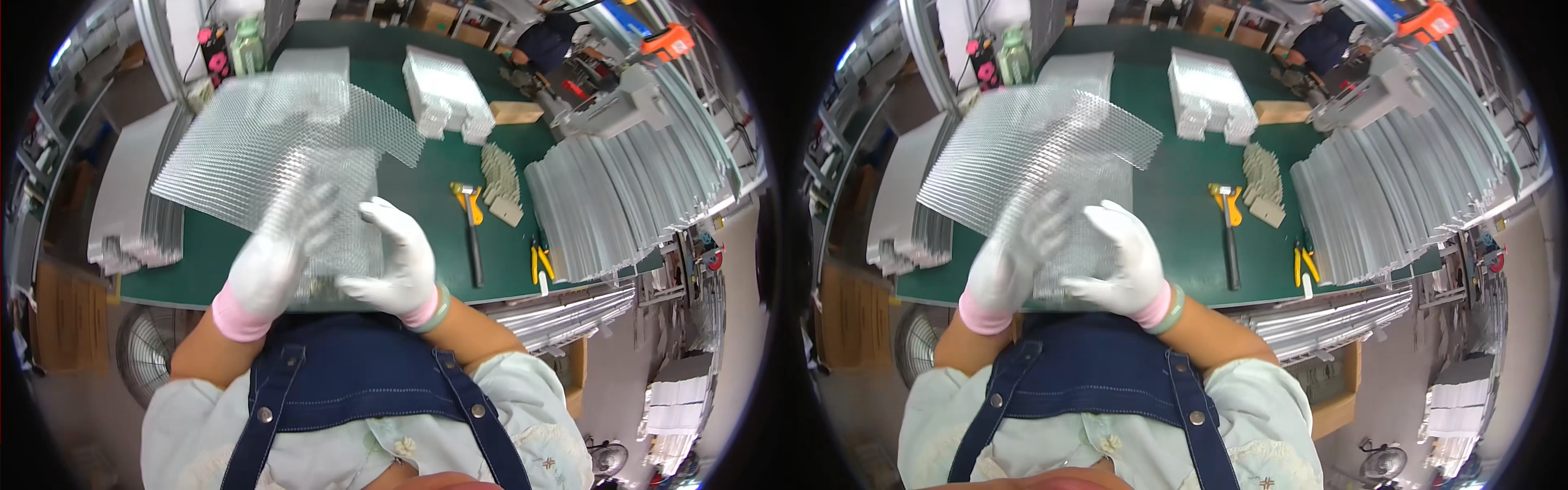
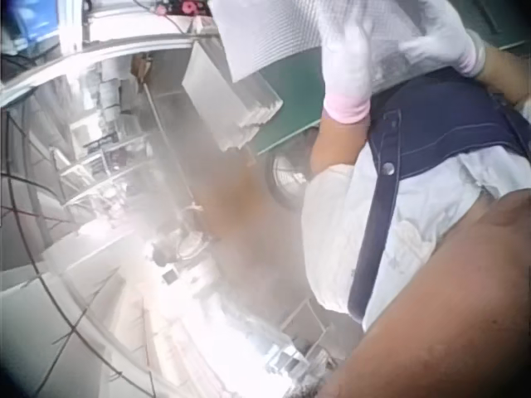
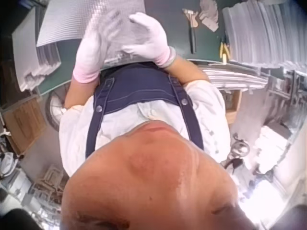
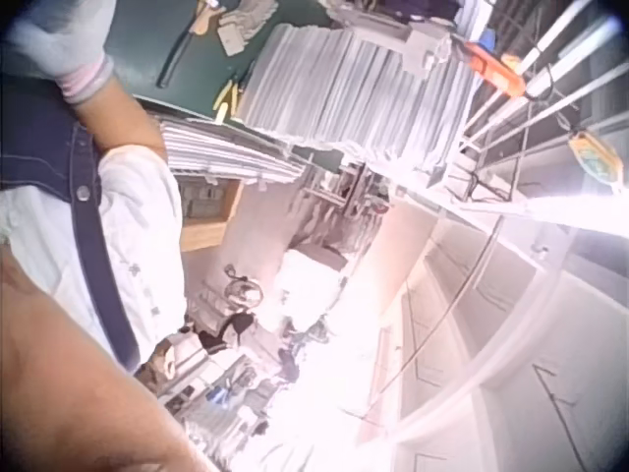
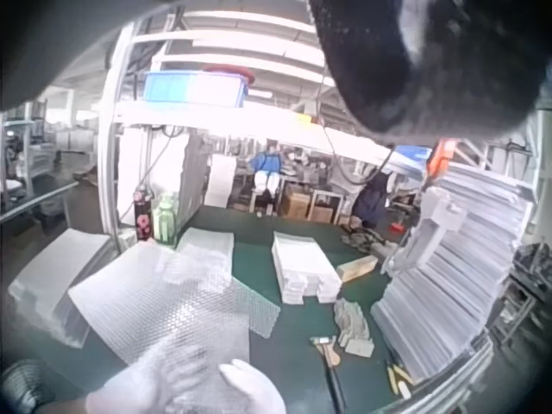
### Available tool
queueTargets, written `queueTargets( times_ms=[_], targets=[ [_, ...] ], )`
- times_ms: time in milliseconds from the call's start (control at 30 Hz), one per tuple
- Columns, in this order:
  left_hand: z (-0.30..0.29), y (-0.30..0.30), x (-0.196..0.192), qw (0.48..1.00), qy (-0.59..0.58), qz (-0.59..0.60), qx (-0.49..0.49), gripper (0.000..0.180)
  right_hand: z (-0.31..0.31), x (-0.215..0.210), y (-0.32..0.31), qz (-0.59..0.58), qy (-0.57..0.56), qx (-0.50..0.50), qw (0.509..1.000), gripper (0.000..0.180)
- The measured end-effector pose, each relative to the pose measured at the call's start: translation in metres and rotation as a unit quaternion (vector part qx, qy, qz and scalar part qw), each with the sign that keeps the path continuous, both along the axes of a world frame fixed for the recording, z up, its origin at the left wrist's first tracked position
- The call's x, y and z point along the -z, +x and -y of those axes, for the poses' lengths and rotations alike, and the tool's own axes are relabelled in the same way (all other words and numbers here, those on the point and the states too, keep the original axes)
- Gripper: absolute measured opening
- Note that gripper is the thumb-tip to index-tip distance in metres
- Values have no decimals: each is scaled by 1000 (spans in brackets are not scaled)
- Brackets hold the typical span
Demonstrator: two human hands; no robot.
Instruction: The person assembles a rectangular metal frame by inserting a mesh sheet into a frame and securing it with a plastic clip. They use a hammer to tap the clip into place and a handheld power tool to fasten the assembly. The process is repeated for multiple units, with the person handling mesh sheets, frames, and clips on a green workbench.
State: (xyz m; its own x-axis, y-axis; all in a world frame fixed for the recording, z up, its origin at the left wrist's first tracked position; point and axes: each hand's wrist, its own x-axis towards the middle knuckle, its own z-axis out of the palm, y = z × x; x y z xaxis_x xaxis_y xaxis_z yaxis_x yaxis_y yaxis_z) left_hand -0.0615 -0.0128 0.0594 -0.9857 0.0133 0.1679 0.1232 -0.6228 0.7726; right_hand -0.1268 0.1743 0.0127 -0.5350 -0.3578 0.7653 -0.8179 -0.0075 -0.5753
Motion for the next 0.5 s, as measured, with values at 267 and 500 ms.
queueTargets(
  times_ms=[267,500],
  targets=[
    [59,6,0,965,-255,43,-33,42,-29,-35,2,63,-37,245,967,68],
    [61,-5,66,772,-568,118,-261,66,-16,33,17,363,92,146,916,68]
  ],
)
